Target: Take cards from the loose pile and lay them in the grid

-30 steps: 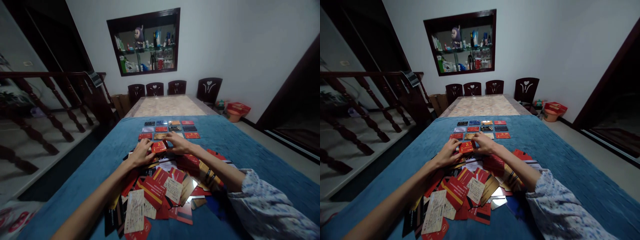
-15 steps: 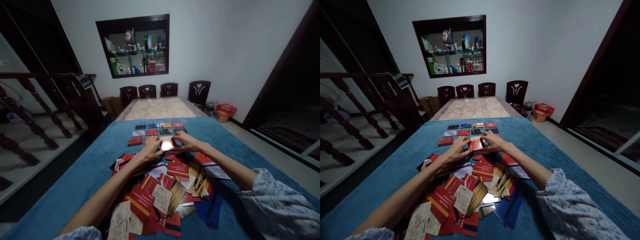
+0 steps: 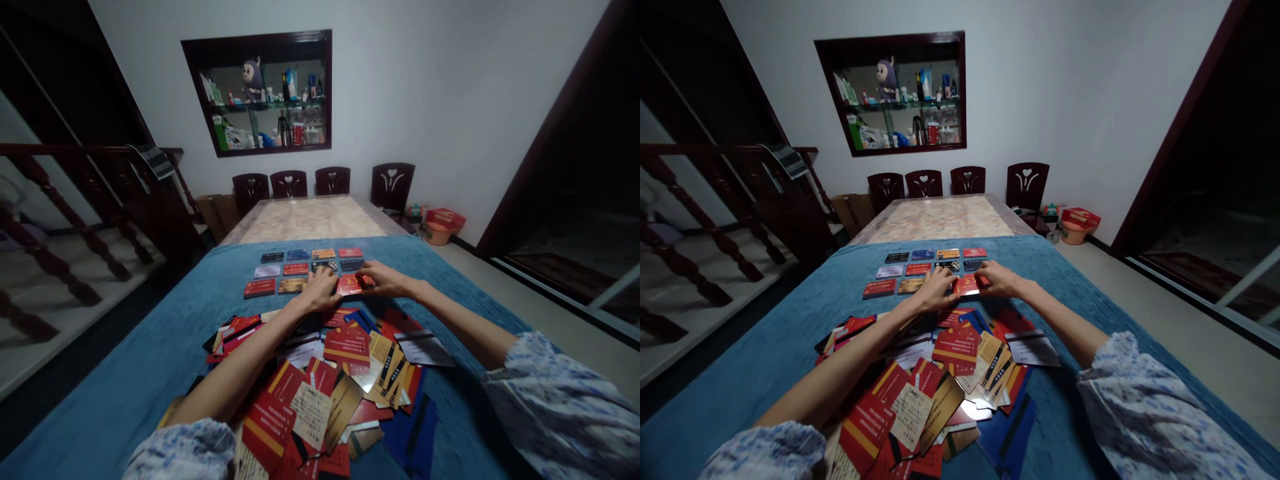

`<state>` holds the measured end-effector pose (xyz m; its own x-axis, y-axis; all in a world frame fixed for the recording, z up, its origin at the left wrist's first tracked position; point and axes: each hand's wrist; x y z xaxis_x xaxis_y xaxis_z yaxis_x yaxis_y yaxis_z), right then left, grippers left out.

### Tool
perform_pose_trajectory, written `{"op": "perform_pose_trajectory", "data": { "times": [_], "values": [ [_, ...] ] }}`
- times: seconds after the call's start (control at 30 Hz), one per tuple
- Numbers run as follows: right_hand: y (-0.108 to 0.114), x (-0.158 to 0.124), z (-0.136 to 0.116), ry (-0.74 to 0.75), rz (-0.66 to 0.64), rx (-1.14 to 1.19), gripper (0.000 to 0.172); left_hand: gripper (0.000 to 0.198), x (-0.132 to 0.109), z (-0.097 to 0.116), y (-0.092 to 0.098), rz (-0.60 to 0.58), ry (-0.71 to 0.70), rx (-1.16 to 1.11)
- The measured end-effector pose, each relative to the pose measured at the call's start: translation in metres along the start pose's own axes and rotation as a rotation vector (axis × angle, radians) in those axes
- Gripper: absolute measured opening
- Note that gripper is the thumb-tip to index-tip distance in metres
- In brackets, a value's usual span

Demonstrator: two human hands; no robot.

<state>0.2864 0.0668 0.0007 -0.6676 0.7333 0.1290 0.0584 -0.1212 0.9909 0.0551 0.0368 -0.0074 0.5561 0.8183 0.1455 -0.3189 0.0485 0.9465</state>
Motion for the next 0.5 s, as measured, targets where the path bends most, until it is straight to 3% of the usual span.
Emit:
{"op": "perform_pose_trajectory", "data": {
  "times": [0.2, 0.5],
  "values": [
    [0.006, 0.005, 0.017, -0.028, -0.053, -0.054, 0.011, 0.025, 0.027, 0.010, -0.001, -0.056, 0.024, 0.056],
    [-0.007, 0.019, 0.036, -0.087, -0.095, -0.106, 0.019, 0.020, 0.051, 0.013, -0.007, -0.092, 0.069, 0.077]
  ]
}}
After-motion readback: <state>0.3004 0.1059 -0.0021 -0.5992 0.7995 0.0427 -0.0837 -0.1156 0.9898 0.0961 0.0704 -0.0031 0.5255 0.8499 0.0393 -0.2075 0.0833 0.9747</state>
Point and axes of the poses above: each hand's wrist, its own x-axis towards the middle knuckle, its own y-axis out of the back of the hand, z = x × y, and after that the axes turned 11 degrees about -x, right-handed
